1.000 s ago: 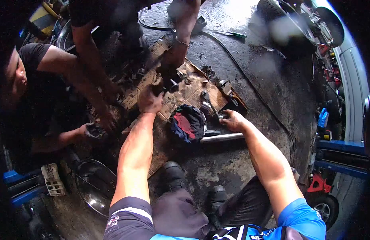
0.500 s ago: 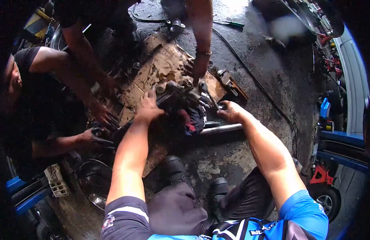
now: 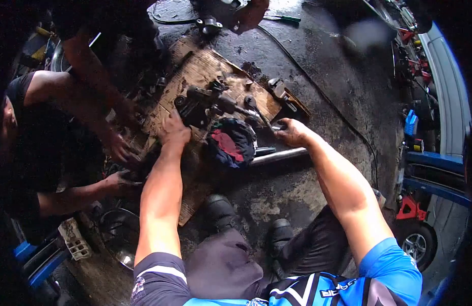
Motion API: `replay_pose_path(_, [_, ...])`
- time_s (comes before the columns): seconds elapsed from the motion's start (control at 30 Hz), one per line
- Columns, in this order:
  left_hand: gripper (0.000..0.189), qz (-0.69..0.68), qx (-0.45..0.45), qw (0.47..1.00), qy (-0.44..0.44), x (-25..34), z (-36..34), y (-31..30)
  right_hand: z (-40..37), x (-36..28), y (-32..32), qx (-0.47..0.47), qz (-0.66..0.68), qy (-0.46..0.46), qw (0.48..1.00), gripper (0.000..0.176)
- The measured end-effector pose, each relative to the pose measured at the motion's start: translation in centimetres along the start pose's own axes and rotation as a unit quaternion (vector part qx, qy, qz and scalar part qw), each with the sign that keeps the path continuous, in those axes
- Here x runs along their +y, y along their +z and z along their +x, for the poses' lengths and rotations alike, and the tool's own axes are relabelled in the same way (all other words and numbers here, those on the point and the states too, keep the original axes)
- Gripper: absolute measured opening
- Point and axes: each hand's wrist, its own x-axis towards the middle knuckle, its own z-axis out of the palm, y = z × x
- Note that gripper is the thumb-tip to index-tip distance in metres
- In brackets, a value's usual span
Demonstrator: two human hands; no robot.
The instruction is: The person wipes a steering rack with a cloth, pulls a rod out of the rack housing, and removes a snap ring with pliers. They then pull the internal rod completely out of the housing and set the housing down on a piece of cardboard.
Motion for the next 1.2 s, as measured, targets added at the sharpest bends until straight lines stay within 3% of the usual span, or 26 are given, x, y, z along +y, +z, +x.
replay_pose_path(0.03, [0.064, 0.003, -0.054, 0.998, -0.019, 0.4, 0.4, -1.1, -0.1, -0.1, -0.2, 0.016, -0.008, -0.010, 1.000, 0.065])
replay_pose_path(0.13, [0.062, 0.036, -0.056, 0.996, -0.054, 0.4, 2.3, -1.2, -0.1, 0.0, -0.1, 0.014, 0.012, -0.001, 1.000, 0.065])
replay_pose_path(0.2, [0.061, 0.022, -0.012, 0.999, -0.035, -1.7, 5.0, 0.4, 0.3, 0.5, 0.1, 0.013, 0.002, -0.009, 1.000, 0.064])
replay_pose_path(0.27, [0.059, -0.047, -0.034, 0.998, 0.008, -2.7, 5.7, 0.4, 1.1, 1.5, 0.5, 0.008, 0.026, -0.014, 1.000, 0.065])
replay_pose_path(0.3, [0.053, -0.083, 0.024, 0.996, 0.012, -1.7, 4.3, -0.6, 1.0, 1.4, 0.2, 0.011, 0.028, -0.014, 0.999, 0.065])
replay_pose_path(0.33, [0.053, -0.084, 0.023, 0.996, 0.012, -1.9, 4.2, -1.2, 0.7, 1.2, 0.0, 0.017, 0.013, -0.015, 1.000, 0.065])
replay_pose_path(0.4, [0.049, -0.134, -0.062, 0.987, 0.064, -2.8, 4.4, -2.0, 0.4, 1.1, -0.1, 0.022, -0.002, -0.013, 1.000, 0.066])
replay_pose_path(0.47, [0.044, -0.125, -0.075, 0.986, 0.075, -3.6, 5.6, -1.6, 0.6, 1.3, 0.0, 0.023, -0.015, -0.010, 1.000, 0.065])
replay_pose_path(0.57, [0.037, -0.195, -0.238, 0.945, 0.115, -4.6, 5.9, -2.6, 0.6, 0.6, -0.4, 0.023, -0.016, 0.010, 1.000, 0.066])
replay_pose_path(0.73, [0.048, -0.199, -0.307, 0.913, 0.178, -8.5, 11.2, 1.9, 1.0, 0.8, 0.2, 0.019, -0.021, 0.002, 1.000, 0.064])
replay_pose_path(0.8, [0.056, -0.185, -0.212, 0.951, 0.126, -7.8, 9.4, -1.5, 0.8, -0.3, -0.2, -0.002, -0.016, -0.003, 1.000, 0.063])
replay_pose_path(0.83, [0.066, -0.216, -0.224, 0.949, 0.053, -6.2, 6.7, -5.1, 1.2, -0.1, 0.2, 0.012, -0.014, -0.015, 1.000, 0.062])
replay_pose_path(0.9, [0.070, -0.198, -0.182, 0.963, 0.032, -7.9, 8.1, -2.1, 2.0, 0.0, 0.9, 0.026, -0.013, -0.032, 0.999, 0.062])
replay_pose_path(0.97, [0.078, -0.108, -0.096, 0.989, -0.010, -6.5, 5.7, -3.3, 2.3, -0.7, 1.4, 0.043, -0.043, -0.045, 0.997, 0.058])
replay_pose_path(1.1, [0.071, -0.081, -0.074, 0.994, 0.002, -6.6, 4.8, -1.1, 2.1, -1.6, 1.8, 0.001, -0.020, -0.082, 0.996, 0.053])
replay_pose_path(1.17, [0.068, -0.033, 0.144, 0.983, 0.106, -6.8, 1.9, 0.1, 2.2, -1.9, 1.9, 0.006, -0.026, -0.082, 0.996, 0.053])
replay_pose_path(1.2, [0.069, -0.058, 0.176, 0.975, 0.120, -6.2, -0.1, -0.5, 2.4, -2.1, 2.0, 0.013, -0.028, -0.080, 0.996, 0.052])
